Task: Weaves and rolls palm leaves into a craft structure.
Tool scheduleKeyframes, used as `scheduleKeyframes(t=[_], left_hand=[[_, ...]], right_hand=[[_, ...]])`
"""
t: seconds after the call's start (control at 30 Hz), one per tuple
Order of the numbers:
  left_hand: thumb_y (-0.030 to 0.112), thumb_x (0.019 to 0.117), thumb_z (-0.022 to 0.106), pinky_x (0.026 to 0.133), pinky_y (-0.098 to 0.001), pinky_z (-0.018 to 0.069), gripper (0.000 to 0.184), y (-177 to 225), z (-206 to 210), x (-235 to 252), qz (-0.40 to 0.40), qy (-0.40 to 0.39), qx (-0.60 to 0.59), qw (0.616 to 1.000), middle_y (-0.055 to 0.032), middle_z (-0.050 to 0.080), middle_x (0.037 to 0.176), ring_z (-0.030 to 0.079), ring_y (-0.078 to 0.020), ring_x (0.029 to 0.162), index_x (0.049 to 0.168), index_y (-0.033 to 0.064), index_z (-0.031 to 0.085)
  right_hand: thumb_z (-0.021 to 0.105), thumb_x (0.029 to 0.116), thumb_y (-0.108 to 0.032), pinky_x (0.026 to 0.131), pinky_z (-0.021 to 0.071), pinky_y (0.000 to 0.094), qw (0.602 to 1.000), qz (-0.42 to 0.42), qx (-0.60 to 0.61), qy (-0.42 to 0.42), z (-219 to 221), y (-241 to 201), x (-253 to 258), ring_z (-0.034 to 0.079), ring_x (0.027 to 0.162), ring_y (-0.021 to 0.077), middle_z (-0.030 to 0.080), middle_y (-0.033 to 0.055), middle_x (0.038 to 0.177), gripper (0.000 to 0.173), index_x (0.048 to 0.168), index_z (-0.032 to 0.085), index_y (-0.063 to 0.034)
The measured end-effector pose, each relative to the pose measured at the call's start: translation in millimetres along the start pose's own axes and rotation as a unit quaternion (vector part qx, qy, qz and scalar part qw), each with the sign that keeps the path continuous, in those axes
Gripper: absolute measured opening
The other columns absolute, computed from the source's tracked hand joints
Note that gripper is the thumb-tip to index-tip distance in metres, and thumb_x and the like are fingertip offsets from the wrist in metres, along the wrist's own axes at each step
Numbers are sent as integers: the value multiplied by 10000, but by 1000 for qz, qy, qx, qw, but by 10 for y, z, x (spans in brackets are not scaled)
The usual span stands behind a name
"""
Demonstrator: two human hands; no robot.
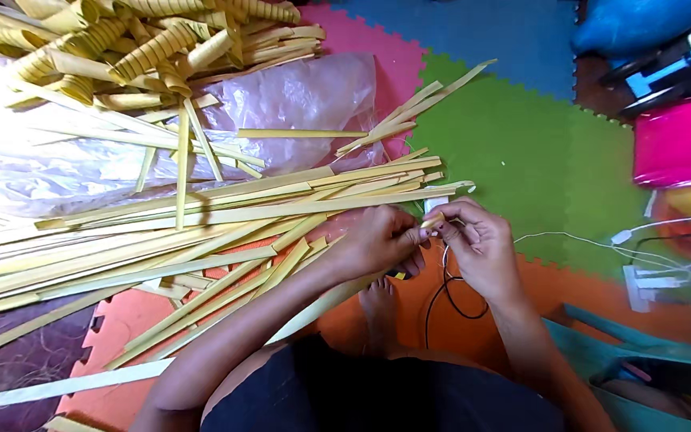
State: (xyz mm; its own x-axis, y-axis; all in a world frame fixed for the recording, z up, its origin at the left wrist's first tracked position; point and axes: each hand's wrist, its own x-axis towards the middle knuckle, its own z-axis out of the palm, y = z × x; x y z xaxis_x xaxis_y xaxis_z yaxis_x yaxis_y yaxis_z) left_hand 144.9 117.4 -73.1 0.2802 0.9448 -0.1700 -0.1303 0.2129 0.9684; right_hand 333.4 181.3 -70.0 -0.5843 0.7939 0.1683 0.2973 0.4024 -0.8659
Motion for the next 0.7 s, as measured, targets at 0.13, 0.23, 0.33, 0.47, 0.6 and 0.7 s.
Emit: scheduleKeyframes(t=[0.13, 0.23, 0.33, 0.47, 0.6, 0.7], left_hand=[[166, 1126, 342, 712, -177, 558, 314, -83, -143, -4, -69, -78, -89, 991, 26, 655, 828, 645, -13, 745, 1049, 28, 613], [80, 1022, 606, 629, -188, 487, 118, -129, -179, 70, 8, -34, 53, 998, -33, 618, 774, 575, -50, 670, 964, -11, 655], [23, 938, 710, 581, -208, 507, 39, -73, -189, 88, 40, -10, 83, 996, -55, 661, 751, 604, -78, 627, 960, -7, 699], [-58, 890, 727, 663, -265, 599, 143, -23, -109, 64, 68, 7, 103, 992, -93, 669, 886, 680, -136, 749, 1005, -9, 658], [41, 915, 747, 623, -280, 608, 116, 15, -37, 93, 66, 68, 156, 983, -80, 664, 866, 685, -133, 707, 978, 24, 651], [68, 915, 755, 604, -257, 587, 93, 35, -69, 134, 39, 87, 153, 984, -53, 668, 756, 665, -102, 639, 922, 28, 671]], right_hand=[[696, 955, -102, 819, 591, 199, 996, -59, 63, 19, 35, 123, -121, 649, 991, 39, 639, -55, 1105, 118, 1047, 740, -161], [695, 973, -292, 786, 600, 208, 987, 9, 162, 8, 68, 167, -206, 653, 929, 17, 627, -107, 1130, 226, 1194, 713, -246], [583, 1010, -136, 697, 599, 208, 923, 165, 344, 37, 123, 95, -220, 665, 730, 32, 679, -63, 939, 177, 1139, 633, -247], [397, 1021, -18, 560, 514, 109, 777, 331, 532, 54, 203, 16, -206, 584, 560, -21, 656, -21, 730, 307, 935, 667, -137], [328, 1060, -81, 460, 432, 102, 779, 355, 515, 37, 307, -41, -238, 483, 464, -39, 565, -55, 618, 372, 845, 631, -114], [363, 1103, -234, 517, 462, 141, 875, 280, 388, 71, 364, -38, -262, 524, 538, -14, 618, -64, 707, 338, 925, 640, -158]])
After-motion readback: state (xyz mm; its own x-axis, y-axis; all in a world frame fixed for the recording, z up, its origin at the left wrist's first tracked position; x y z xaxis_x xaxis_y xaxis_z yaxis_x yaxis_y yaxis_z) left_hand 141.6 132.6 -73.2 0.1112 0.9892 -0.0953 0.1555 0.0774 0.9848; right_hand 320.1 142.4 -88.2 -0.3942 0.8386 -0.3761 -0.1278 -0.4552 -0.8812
